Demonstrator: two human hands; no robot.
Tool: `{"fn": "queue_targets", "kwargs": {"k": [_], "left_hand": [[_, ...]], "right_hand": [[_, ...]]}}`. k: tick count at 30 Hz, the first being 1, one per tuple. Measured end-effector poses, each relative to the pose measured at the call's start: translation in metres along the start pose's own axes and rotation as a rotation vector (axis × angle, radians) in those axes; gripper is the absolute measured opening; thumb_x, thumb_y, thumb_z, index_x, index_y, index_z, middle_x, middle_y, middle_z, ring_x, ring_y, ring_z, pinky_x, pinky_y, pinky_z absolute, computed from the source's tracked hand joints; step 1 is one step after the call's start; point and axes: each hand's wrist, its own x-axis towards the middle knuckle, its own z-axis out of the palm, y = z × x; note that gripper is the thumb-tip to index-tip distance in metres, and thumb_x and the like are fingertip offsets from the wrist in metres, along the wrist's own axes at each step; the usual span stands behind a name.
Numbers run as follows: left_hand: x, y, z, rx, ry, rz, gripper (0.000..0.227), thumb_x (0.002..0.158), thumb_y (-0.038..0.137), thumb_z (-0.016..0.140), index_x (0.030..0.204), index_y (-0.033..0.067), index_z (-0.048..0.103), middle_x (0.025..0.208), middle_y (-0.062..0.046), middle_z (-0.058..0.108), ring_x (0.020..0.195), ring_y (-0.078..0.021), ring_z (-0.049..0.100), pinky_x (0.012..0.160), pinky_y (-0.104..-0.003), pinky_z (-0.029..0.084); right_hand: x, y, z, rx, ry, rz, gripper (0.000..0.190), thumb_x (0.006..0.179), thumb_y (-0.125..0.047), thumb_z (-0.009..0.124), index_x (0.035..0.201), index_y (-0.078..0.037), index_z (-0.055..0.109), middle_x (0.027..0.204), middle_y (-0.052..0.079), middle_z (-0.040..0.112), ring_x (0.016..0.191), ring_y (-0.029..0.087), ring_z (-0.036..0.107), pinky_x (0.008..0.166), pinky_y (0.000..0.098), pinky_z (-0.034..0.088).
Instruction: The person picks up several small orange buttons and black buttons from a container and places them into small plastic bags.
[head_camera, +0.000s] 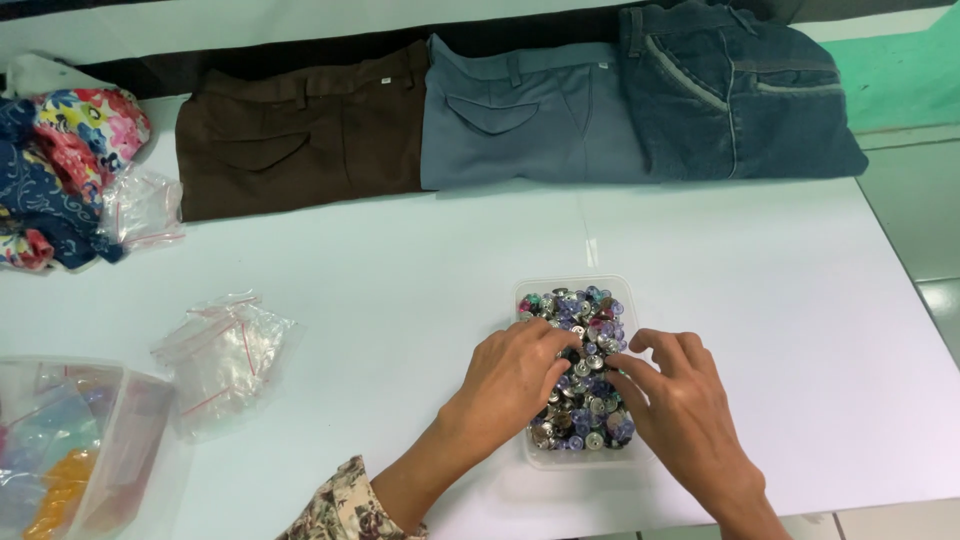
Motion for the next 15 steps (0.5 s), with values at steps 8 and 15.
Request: {"fn": "queue_targets", "kwargs": {"k": [8, 15], "left_hand": [[0.003, 0.0, 0.021, 0.151, 0.084, 0.009, 0.022, 0.089, 0.021, 0.079, 0.11, 0.0173, 0.073, 0.097, -0.003, 0.067, 0.089, -0.0264, 0.066, 0.073, -0.042, 0.05], [-0.026, 0.002, 0.003, 0.17, 0.248, 0.137, 0.029, 0.083, 0.019, 0.087, 0.108, 0.015, 0.073, 0.114, -0.004, 0.065, 0.1, -0.0247, 0.063, 0.073, -0.039, 0.05]], "right_hand": [[0.005, 0.003, 0.014, -0.044, -0.069, 0.029, 0.019, 0.084, -0.025, 0.082, 0.1, -0.017, 0.075, 0.113, 0.005, 0.063, 0.094, 0.031, 0.055, 0.071, 0.0442, 0.045], [0.003, -0.014, -0.002, -0.129, -0.145, 0.119, 0.026, 0.086, -0.029, 0.079, 0.11, -0.023, 0.072, 0.11, 0.001, 0.064, 0.093, 0.028, 0.056, 0.074, 0.0425, 0.047]]}}
